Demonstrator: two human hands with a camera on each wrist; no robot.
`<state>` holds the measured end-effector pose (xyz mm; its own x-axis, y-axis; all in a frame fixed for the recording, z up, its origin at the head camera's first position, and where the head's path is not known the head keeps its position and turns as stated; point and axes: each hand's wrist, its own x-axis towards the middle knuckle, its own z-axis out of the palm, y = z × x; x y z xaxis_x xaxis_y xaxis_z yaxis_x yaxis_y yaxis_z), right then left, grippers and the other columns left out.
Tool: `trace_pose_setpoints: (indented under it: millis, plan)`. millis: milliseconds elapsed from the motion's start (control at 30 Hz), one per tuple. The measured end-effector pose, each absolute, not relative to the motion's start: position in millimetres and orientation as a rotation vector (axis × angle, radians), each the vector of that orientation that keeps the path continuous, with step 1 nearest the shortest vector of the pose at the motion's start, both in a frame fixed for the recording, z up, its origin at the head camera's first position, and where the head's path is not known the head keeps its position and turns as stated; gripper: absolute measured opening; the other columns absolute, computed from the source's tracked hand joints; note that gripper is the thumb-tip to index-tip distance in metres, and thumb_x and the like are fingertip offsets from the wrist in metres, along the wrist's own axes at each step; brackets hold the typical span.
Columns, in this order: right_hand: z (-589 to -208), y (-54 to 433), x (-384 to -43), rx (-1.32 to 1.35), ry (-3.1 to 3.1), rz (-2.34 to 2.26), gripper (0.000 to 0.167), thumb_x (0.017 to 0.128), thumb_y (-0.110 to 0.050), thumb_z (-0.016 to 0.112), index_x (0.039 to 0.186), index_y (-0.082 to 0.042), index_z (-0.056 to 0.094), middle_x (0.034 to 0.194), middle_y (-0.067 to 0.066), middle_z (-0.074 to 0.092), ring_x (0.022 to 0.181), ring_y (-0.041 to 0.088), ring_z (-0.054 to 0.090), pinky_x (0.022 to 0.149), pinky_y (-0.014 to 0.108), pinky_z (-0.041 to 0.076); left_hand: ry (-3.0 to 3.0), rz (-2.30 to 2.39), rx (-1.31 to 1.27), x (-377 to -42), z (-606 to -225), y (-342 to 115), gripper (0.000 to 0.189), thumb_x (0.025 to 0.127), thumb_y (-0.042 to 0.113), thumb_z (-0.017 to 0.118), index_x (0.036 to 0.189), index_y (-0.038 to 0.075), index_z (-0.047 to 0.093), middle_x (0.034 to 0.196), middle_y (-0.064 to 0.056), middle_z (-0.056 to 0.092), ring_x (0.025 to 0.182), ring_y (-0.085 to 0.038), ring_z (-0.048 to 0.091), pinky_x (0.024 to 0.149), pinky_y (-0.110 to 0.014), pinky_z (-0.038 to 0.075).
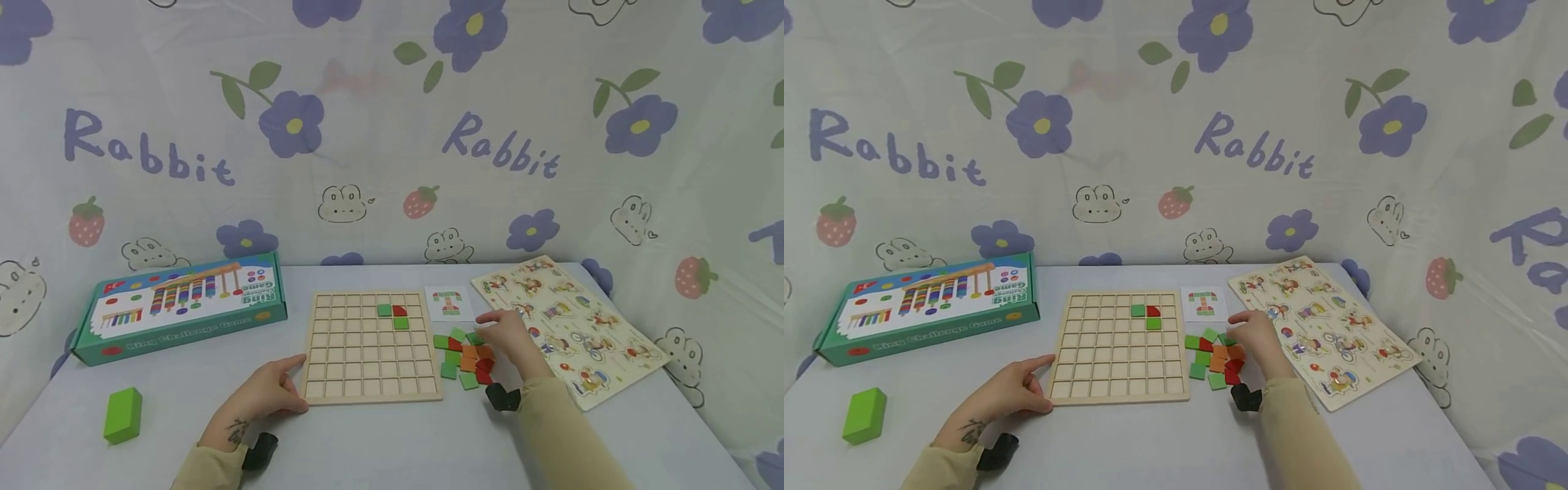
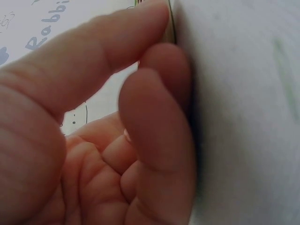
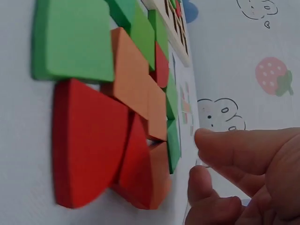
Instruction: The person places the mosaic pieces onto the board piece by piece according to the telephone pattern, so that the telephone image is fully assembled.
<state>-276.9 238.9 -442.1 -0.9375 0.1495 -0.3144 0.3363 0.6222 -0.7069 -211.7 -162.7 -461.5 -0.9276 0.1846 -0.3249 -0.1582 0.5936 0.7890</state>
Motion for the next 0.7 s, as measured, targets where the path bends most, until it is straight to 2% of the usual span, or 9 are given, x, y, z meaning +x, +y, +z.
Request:
trace_pose_setpoints:
  millis: [200, 500, 700]
  plan:
    - [-448.5, 237.6, -274.9, 0.411, 2.597, -1.182, 0.038, 0.081, -0.01, 0.062, 0.118, -0.005, 0.061, 0.126, 0.019, 0.048, 0.101, 0.029, 0.04, 0.082, 0.039, 0.037, 2.461, 1.264, 0.026, -211.8, -462.3, -162.9, 0.086, 0.063, 0.002, 0.08, 0.139, 0.004, 0.04, 0.059, -0.003, 0.055, 0.048, -0.011, 0.043, 0.047, -0.025, 0.036]
    - [-453.2, 236.4, -273.3, 0.429, 2.617, -1.148, 0.035, 0.082, -0.007, 0.06, 0.117, -0.003, 0.062, 0.126, 0.021, 0.049, 0.1, 0.029, 0.043, 0.081, 0.037, 0.039, 2.443, 1.275, 0.046, -212.2, -462.1, -164.0, 0.086, 0.063, 0.002, 0.08, 0.139, 0.003, 0.039, 0.059, -0.003, 0.054, 0.049, -0.011, 0.043, 0.047, -0.025, 0.035]
    - [-453.8, 239.4, -275.0, 0.453, 2.599, -1.188, 0.027, 0.08, -0.006, 0.064, 0.106, -0.001, 0.062, 0.108, 0.017, 0.053, 0.092, 0.027, 0.045, 0.072, 0.034, 0.039, 2.438, 1.273, 0.045, -212.4, -462.1, -164.4, 0.086, 0.064, 0.003, 0.08, 0.14, 0.004, 0.039, 0.059, -0.003, 0.054, 0.049, -0.011, 0.043, 0.048, -0.025, 0.036]
